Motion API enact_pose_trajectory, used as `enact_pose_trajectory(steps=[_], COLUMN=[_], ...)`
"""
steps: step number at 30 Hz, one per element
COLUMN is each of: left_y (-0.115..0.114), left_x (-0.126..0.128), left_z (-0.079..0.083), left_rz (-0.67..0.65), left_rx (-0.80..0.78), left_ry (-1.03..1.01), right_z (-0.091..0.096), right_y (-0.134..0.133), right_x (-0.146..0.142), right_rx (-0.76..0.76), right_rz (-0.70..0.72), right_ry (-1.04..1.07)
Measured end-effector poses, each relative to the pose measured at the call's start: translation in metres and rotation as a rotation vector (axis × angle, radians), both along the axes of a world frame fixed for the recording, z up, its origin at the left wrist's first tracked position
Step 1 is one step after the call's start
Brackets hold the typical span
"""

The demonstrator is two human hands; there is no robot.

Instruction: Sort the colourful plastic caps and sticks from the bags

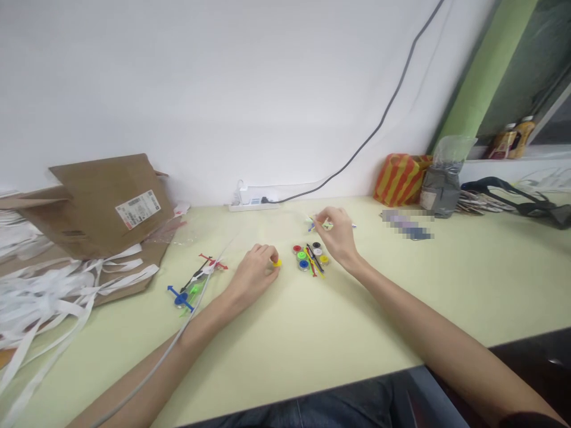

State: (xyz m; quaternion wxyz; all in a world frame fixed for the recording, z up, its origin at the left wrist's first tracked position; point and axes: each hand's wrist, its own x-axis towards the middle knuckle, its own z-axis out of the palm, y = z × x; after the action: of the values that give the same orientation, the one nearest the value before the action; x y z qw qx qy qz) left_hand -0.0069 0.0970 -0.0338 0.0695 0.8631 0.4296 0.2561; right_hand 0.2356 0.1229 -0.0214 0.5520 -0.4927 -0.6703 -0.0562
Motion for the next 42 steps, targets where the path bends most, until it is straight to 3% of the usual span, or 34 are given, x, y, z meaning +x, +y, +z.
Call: enact_pose_trajectory(steps=[10, 20, 36, 39, 42], left_y=[0.015, 0.008, 0.006, 0.007, 0.008], left_x=[0.014, 0.004, -0.001, 0.0, 0.001], left_z=[-0.01, -0.006, -0.011, -0.009, -0.002], left_rz=[0.01, -0.084, -0.045, -0.05, 0.035], left_rx=[0.056, 0.025, 0.006, 0.016, 0.017], left_ry=[0.066, 0.061, 0.177, 0.068, -0.258], right_z=[0.001, -0.001, -0.001, -0.002, -0.003], right_y=[-0.009, -0.009, -0.018, -0.019, -0.023], right_x=[-0.02, -0.016, -0.025, -0.028, -0.036], right_rx=[0.032, -0.01, -0.025, -0.029, -0.025], right_rz=[0.049, 0.05, 0.105, 0.117, 0.138], right_ry=[-0.186, -0.167, -0.154, -0.164, -0.205])
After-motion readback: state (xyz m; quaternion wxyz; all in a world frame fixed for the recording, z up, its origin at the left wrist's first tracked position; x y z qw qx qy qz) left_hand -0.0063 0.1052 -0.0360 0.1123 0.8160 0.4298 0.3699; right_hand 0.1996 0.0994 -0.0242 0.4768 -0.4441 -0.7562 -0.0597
